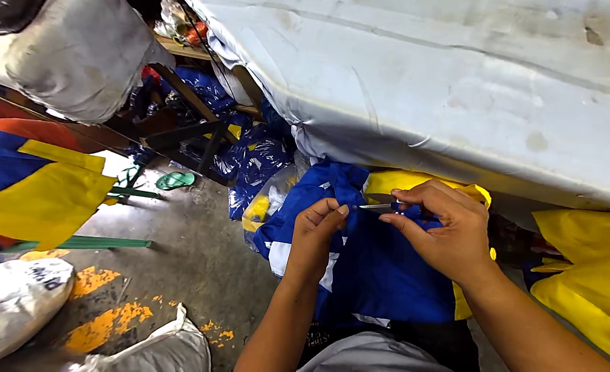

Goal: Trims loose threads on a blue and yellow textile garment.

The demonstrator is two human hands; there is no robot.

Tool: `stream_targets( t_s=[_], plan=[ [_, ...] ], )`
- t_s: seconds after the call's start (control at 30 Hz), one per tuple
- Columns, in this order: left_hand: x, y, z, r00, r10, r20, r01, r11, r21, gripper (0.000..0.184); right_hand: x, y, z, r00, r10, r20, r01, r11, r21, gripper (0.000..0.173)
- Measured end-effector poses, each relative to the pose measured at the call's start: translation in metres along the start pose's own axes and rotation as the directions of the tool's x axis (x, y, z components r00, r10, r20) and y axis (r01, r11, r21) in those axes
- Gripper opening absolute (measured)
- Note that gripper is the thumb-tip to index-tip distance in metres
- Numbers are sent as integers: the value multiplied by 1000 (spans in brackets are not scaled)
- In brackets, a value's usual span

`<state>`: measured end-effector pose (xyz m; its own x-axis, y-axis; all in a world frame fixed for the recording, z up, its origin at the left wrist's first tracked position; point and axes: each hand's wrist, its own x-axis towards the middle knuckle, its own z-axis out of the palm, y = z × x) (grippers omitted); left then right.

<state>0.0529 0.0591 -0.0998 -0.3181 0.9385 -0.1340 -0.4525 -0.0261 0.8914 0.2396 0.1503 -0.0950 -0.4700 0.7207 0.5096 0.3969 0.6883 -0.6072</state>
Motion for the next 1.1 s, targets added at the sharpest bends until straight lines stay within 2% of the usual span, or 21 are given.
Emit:
stream_targets(
  t_s=[0.2,0.4,0.57,0.8,0.93,1.1],
  plan=[
    [1,1,0,999,40,9,-40,997,65,21,2,0,3,997,-67,-28,67,998,-15,27],
    [0,2,0,999,26,20,-27,998,54,21,1,8,8,1000,-5,3,5,991,134,29],
    [-1,1,0,1000,26,7,-27,997,71,20,0,6,10,999,-32,-22,34,996,85,28],
    [-2,5,0,999,6,31,-7,999,39,21,2,7,14,995,84,46,-95,930,356,29],
    [-3,4,2,999,48,19,-50,997,63,19,-1,7,16,998,52,-20,-45,964,261,26],
    [-4,3,5,998,60,-13,-59,996,65,22,-2,8,18,998,58,-18,-50,949,312,27]
  ],
)
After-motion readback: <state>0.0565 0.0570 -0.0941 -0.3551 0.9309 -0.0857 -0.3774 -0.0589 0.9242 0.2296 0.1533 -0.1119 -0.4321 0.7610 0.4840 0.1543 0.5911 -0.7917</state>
